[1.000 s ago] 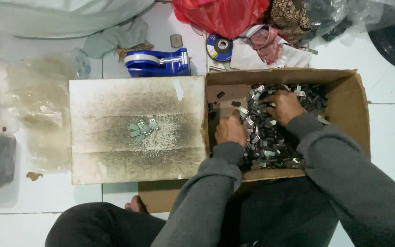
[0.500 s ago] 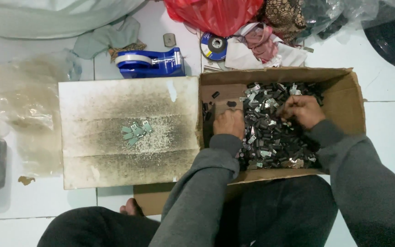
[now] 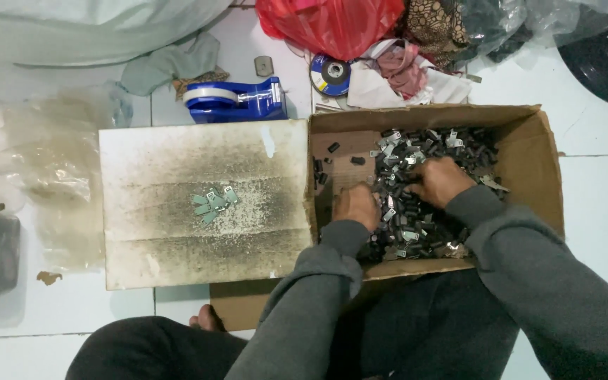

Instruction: Sorting and arranging small metal components from a box onto a flat surface for assembly or inspection

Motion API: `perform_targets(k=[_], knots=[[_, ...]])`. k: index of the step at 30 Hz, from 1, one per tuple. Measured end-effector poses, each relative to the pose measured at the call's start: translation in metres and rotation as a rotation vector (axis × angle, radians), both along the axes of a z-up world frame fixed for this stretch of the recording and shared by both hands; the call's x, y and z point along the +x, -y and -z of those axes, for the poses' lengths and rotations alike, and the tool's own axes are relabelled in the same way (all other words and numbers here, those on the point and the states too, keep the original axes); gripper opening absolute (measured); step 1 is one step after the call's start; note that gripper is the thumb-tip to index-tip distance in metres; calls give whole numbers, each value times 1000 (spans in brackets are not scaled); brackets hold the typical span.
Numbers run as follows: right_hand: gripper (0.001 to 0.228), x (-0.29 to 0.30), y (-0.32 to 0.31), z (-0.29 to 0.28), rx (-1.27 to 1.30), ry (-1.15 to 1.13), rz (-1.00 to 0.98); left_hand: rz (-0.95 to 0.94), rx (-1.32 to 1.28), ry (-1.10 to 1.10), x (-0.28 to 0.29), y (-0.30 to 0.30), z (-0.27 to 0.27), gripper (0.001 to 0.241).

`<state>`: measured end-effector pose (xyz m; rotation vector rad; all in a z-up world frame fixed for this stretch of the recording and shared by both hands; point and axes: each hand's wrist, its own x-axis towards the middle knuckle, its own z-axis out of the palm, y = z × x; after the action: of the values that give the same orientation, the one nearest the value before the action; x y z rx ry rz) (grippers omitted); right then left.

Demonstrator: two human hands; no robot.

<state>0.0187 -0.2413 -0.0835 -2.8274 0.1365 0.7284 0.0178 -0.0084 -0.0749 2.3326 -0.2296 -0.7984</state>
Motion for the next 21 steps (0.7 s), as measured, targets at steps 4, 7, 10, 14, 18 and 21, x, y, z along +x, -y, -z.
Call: perform_targets(k=[4,7,10,14,18,21], knots=[[33,-3,5,15,-138,-49,-107,-85,-217,-183,2,-6,15,36],[25,-9,2,4,-8,-100,-6,-66,-280,-219,-2,-11,9,37],[45,-16,-2,-63,302,-51,82,-102,-260,-247,-3,-19,-22,42],[21,-27,10,-85,735,-204,513,-61,-307,-274,-2,-33,-70,45],[15,-42,21,-74,1059,-159,705,-40,-338,-278,1,-29,-67,47],[12,-50,23,-67,1159,-139,745,-133,-490,-302,-10,-20,-33,51]])
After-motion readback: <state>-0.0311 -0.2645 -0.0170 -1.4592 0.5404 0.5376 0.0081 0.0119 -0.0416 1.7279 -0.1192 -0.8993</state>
